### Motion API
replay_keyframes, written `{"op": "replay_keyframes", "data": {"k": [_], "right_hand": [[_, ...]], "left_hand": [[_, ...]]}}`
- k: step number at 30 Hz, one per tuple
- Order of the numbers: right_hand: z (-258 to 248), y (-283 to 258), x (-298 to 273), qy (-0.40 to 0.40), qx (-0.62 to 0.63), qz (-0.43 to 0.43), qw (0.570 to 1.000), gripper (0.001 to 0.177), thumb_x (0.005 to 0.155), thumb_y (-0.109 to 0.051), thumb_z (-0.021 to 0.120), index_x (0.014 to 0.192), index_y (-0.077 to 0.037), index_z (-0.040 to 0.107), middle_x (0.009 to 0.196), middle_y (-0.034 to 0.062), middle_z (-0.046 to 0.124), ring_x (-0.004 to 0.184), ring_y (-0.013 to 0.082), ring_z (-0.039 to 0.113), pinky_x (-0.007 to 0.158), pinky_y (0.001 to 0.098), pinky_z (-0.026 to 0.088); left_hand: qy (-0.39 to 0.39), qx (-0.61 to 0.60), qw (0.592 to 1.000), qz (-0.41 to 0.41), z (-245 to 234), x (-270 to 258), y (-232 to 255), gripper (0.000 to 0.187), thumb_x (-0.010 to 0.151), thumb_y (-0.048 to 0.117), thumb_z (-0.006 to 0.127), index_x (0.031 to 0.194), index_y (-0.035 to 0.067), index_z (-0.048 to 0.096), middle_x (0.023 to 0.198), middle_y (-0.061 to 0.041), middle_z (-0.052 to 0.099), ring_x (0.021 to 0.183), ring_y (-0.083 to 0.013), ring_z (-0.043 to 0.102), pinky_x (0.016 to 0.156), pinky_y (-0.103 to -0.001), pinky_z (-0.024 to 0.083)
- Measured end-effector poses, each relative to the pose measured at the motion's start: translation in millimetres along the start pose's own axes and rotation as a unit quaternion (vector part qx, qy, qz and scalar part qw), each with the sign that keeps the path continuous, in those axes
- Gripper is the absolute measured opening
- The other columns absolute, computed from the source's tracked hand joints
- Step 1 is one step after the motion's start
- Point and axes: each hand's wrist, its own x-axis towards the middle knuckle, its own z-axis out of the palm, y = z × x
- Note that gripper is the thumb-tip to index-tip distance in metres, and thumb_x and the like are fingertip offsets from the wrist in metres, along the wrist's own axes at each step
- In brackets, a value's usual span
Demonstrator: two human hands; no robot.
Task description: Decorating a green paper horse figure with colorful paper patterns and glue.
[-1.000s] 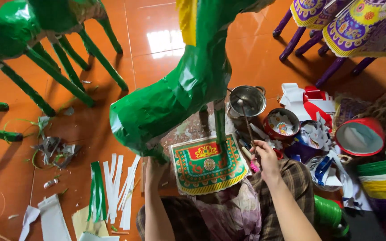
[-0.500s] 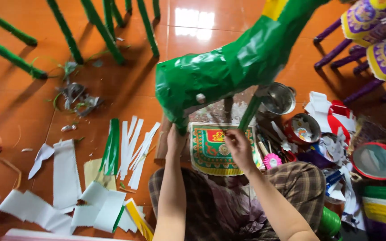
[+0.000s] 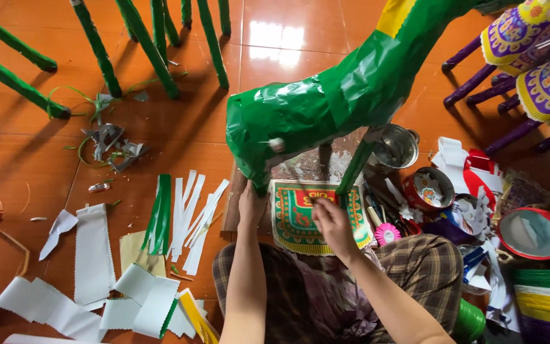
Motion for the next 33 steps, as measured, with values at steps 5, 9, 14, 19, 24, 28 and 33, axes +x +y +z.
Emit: {"op": "replay_keyframes", "data": {"k": [5, 9, 14, 19, 24, 28, 33], "right_hand": [[-21.2, -23.3, -15.8, 0.080, -0.001, 0.027, 0.996, 0.029, 0.111, -0.015, 0.040, 0.130, -0.004, 0.058, 0.080, 0.0013, 0.055, 0.060, 0.0072, 0.051, 0.049, 0.0167, 0.044], [2.4, 19.2, 0.7, 0.024, -0.074, -0.064, 0.995, 0.021, 0.107, -0.014, 0.052, 0.120, -0.006, 0.066, 0.083, 0.0081, 0.061, 0.065, 0.0140, 0.063, 0.055, 0.0252, 0.053], [-39.7, 29.9, 13.9, 0.141, -0.092, -0.022, 0.985, 0.023, 0.113, -0.019, 0.041, 0.113, -0.006, 0.060, 0.084, 0.0069, 0.056, 0.066, 0.0158, 0.053, 0.063, 0.0280, 0.048], [-97.6, 25.5, 23.0, 0.260, -0.182, -0.082, 0.945, 0.021, 0.112, -0.016, 0.043, 0.122, -0.003, 0.057, 0.096, 0.0154, 0.056, 0.085, 0.0270, 0.061, 0.072, 0.0378, 0.055], [-103.2, 30.2, 35.3, 0.235, -0.257, -0.146, 0.926, 0.017, 0.107, -0.013, 0.055, 0.119, -0.004, 0.062, 0.095, 0.0176, 0.058, 0.089, 0.0362, 0.066, 0.069, 0.0417, 0.056], [-108.5, 49.1, 53.2, 0.301, -0.270, -0.190, 0.895, 0.016, 0.107, -0.012, 0.054, 0.119, -0.004, 0.059, 0.098, 0.0166, 0.056, 0.091, 0.0356, 0.063, 0.071, 0.0410, 0.057], [-88.3, 64.0, 66.3, 0.221, -0.297, -0.219, 0.903, 0.015, 0.102, -0.015, 0.061, 0.116, -0.010, 0.065, 0.097, 0.0091, 0.060, 0.091, 0.0308, 0.066, 0.078, 0.0364, 0.057]], "left_hand": [[-0.003, -0.009, 1.000, -0.029, -1.3, -3.4, 6.8, 0.067, 0.079, 0.028, 0.077, 0.137, 0.016, 0.045, 0.121, -0.022, 0.069, 0.109, -0.0506, 0.066, 0.094, -0.063, 0.055], [-0.003, 0.013, 0.999, -0.030, 3.2, -3.6, 4.6, 0.068, 0.079, 0.033, 0.074, 0.138, 0.019, 0.043, 0.119, -0.021, 0.069, 0.108, -0.0486, 0.067, 0.094, -0.062, 0.055], [-0.010, 0.016, 0.999, -0.030, 0.1, -4.4, 4.3, 0.070, 0.078, 0.032, 0.072, 0.140, 0.020, 0.042, 0.115, -0.020, 0.070, 0.107, -0.0477, 0.067, 0.096, -0.062, 0.055], [-0.020, 0.027, 0.998, -0.047, -3.1, -5.3, 12.2, 0.066, 0.076, 0.029, 0.072, 0.135, 0.017, 0.044, 0.104, -0.022, 0.073, 0.102, -0.0483, 0.070, 0.094, -0.060, 0.056], [-0.018, 0.021, 0.999, -0.021, 4.1, 4.9, -9.0, 0.075, 0.079, 0.020, 0.068, 0.147, 0.015, 0.037, 0.085, -0.019, 0.071, 0.088, -0.0456, 0.073, 0.082, -0.056, 0.058], [-0.016, 0.053, 0.998, -0.028, 4.2, -0.6, -0.5, 0.065, 0.074, 0.029, 0.072, 0.131, 0.014, 0.044, 0.092, -0.022, 0.074, 0.095, -0.0481, 0.072, 0.088, -0.060, 0.056], [0.000, 0.052, 0.999, -0.016, 7.1, 2.5, -6.7, 0.059, 0.070, 0.033, 0.072, 0.121, 0.018, 0.047, 0.094, -0.023, 0.073, 0.099, -0.0501, 0.070, 0.089, -0.064, 0.054]]}}
